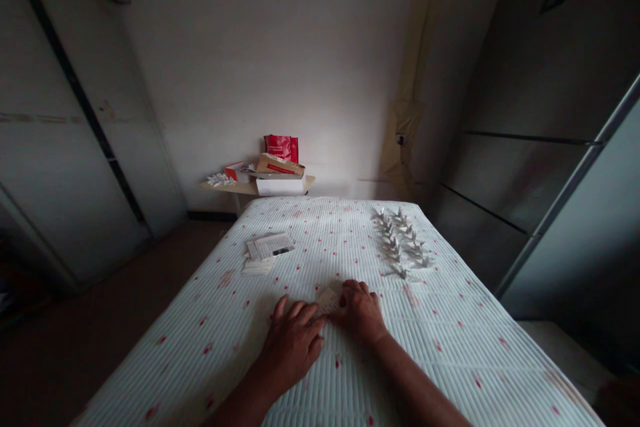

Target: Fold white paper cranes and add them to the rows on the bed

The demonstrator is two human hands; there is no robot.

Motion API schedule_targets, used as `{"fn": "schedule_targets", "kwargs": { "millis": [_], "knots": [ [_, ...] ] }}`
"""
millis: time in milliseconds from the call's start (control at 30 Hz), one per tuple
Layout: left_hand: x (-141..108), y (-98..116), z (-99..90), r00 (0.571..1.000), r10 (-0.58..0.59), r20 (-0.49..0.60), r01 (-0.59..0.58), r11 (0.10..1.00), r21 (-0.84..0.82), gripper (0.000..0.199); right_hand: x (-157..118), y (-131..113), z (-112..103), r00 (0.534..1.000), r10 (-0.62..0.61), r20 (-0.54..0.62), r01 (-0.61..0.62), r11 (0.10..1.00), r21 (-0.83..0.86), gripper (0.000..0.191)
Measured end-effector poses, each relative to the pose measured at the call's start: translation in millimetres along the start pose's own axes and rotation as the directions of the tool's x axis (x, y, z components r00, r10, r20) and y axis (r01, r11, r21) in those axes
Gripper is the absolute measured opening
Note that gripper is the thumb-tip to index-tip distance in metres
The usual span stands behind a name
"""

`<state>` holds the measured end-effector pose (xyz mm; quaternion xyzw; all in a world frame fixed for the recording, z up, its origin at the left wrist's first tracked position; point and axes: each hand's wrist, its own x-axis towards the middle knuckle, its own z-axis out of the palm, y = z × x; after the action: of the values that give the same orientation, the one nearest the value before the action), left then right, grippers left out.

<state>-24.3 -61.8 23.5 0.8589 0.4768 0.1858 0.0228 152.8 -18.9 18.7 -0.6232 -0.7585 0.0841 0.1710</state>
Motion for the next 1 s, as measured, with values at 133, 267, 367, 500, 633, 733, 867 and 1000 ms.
{"fn": "schedule_targets", "kwargs": {
  "millis": [133,267,367,500,633,733,867,1000],
  "knots": [
    [0,0,-1.3,1.000,0.008,-0.007,-0.008,1.000,-0.014,0.031,-1,1,-5,0.999,0.016,0.038,-0.018,0.999,0.049,0.014],
    [-1,0,-1.7,1.000,0.010,-0.005,-0.010,1.000,-0.021,0.033,0,7,-8,0.998,0.012,0.058,-0.019,0.992,0.124,0.013],
    [-1,0,-1.2,1.000,0.002,0.001,-0.002,1.000,-0.022,0.031,2,15,-5,0.998,-0.005,0.059,-0.005,0.985,0.172,0.014],
    [-1,-1,0.5,1.000,0.007,-0.008,-0.007,1.000,-0.010,0.031,3,26,-2,0.999,-0.028,0.036,0.020,0.981,0.192,0.017],
    [-1,-2,1.9,1.000,0.010,-0.008,-0.010,1.000,-0.003,0.035,1,34,-3,0.999,-0.051,0.010,0.048,0.975,0.217,0.018],
    [-1,-2,1.7,1.000,0.009,0.001,-0.009,1.000,-0.012,0.033,-1,41,-6,0.998,-0.064,-0.011,0.065,0.968,0.244,0.020],
    [-1,-2,1.0,1.000,0.006,0.008,-0.006,1.000,-0.027,0.033,-3,48,-11,0.998,-0.051,-0.045,0.061,0.962,0.266,0.020],
    [-1,-1,-0.2,1.000,-0.007,0.004,0.007,1.000,-0.026,0.031,-6,43,-19,0.977,-0.051,-0.209,0.124,0.928,0.353,0.025]
  ]
}}
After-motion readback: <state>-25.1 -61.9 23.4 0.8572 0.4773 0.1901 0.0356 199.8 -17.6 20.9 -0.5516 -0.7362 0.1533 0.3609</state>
